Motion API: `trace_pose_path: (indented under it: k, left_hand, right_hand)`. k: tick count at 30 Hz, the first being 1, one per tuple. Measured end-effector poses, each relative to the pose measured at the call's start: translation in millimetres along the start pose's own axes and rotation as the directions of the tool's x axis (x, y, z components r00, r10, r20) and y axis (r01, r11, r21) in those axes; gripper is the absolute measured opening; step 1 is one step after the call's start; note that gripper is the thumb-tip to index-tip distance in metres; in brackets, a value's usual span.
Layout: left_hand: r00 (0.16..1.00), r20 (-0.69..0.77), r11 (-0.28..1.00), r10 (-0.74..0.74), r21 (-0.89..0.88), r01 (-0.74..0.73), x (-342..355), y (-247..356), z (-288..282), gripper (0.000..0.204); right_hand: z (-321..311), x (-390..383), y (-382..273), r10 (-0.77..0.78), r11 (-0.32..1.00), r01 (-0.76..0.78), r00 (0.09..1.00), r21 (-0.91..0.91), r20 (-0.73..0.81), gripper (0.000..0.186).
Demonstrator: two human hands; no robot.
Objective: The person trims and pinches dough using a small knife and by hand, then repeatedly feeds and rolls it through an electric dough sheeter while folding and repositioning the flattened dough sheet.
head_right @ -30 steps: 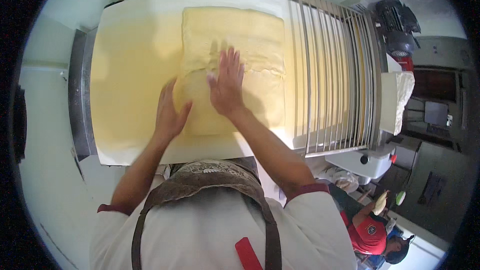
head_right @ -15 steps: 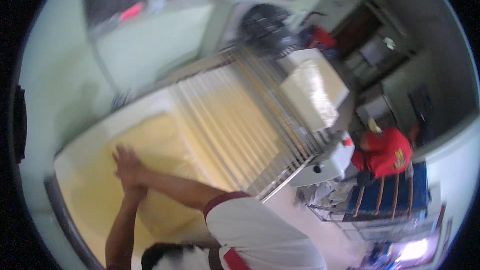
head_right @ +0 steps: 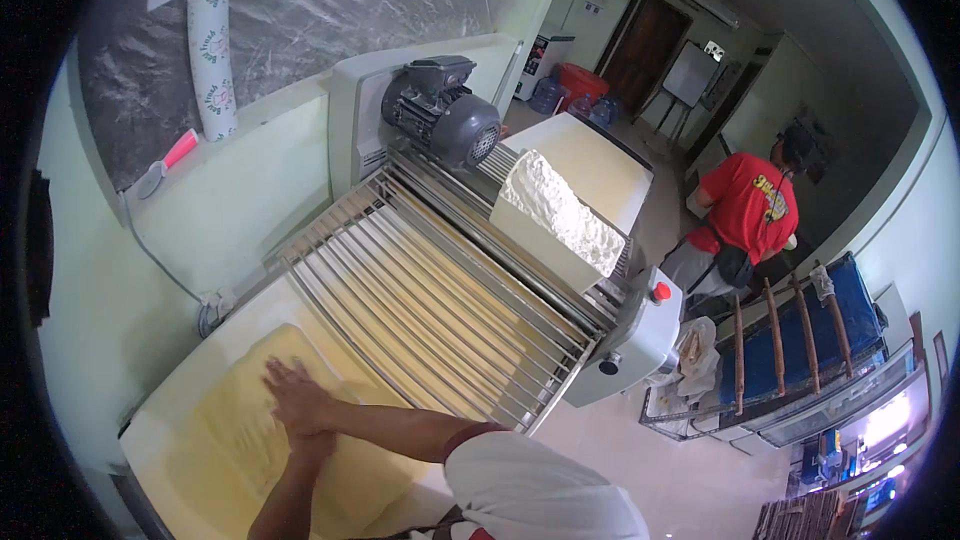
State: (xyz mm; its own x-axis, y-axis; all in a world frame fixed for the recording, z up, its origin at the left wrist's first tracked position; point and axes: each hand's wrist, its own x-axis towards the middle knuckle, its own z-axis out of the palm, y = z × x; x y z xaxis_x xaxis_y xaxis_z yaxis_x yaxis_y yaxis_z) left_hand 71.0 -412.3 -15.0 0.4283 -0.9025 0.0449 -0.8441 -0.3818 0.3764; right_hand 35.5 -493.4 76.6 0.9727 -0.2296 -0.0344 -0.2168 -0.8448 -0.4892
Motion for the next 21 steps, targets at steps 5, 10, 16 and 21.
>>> trace_pose_path:
  k: [5, 10, 16, 21]
  left_hand:
    - [0.984, 0.174, 0.984, 0.041, 0.162, -0.07, 15, 47, -45, 0.066]
    - [0.988, 0.087, 0.972, 0.125, -0.209, -0.105, 28, 36, -4, 0.07]
    - [0.996, 0.049, 0.576, 0.07, -0.818, -0.001, 31, 53, 13, 0.067]
    - [0.986, -0.165, 0.994, -0.001, 0.104, 0.018, -18, 98, -13, 0.064]
  right_hand:
    - [-17, -6, 37, 0.078, 0.996, -0.08, 0.994, -0.027, -0.079, 0.069]
    - [-22, -19, 51, 0.075, 0.996, -0.075, 0.997, 0.049, -0.013, 0.068]
    - [-25, -25, 60, 0.071, 0.997, -0.066, 0.987, 0.041, -0.144, 0.067]
    - [5, -62, 49, 0.006, 0.993, 0.002, 0.997, 0.115, -0.072, 0.068]
